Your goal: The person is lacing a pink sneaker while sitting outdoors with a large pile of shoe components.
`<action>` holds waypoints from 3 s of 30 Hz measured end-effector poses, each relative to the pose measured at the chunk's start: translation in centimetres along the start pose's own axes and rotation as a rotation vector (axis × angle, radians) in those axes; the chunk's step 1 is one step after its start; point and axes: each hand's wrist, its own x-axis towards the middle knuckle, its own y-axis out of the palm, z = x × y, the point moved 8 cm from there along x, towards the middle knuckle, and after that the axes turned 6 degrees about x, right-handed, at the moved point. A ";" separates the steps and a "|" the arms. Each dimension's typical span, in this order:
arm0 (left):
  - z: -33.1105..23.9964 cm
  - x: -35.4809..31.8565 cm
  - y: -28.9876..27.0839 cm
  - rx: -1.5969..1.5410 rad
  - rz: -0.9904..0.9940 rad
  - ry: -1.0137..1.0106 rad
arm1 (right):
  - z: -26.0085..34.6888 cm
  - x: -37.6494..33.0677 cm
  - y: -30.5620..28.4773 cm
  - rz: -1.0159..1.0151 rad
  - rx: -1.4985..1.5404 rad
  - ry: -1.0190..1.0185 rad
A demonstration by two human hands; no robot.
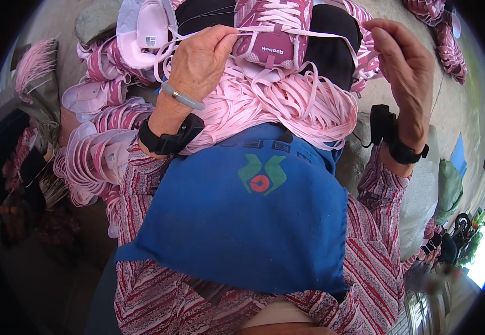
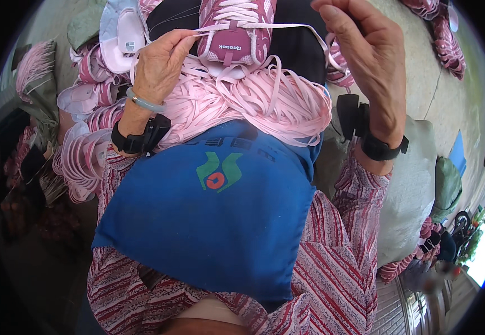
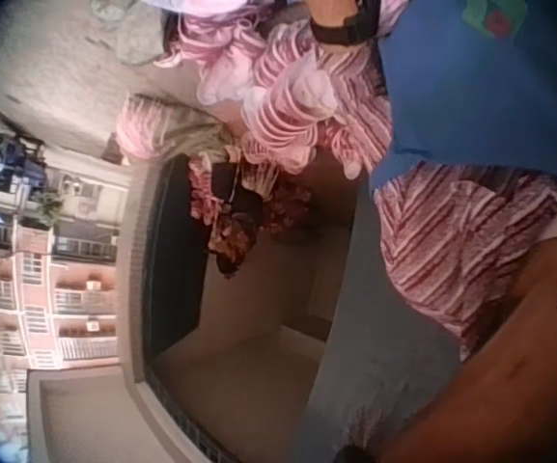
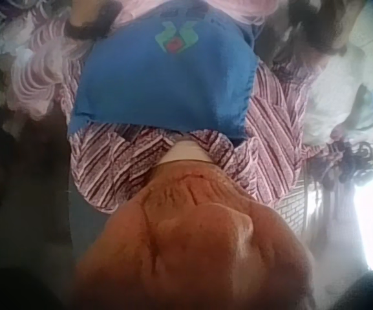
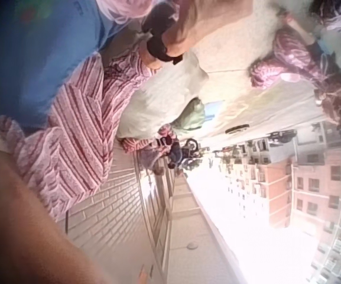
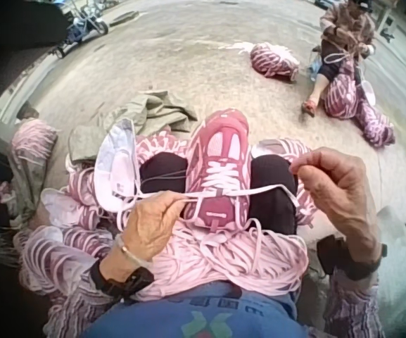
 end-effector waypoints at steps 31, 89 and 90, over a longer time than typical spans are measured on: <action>-2.9 3.5 1.2 0.384 0.224 0.616 | -1.5 -2.2 6.8 0.355 -0.333 -0.119; -5.5 0.4 1.6 0.324 -0.017 0.249 | -3.7 0.3 7.9 0.257 -0.475 -0.157; -6.3 -0.1 0.2 0.113 -0.215 0.371 | -3.8 0.4 8.1 0.304 -0.478 -0.149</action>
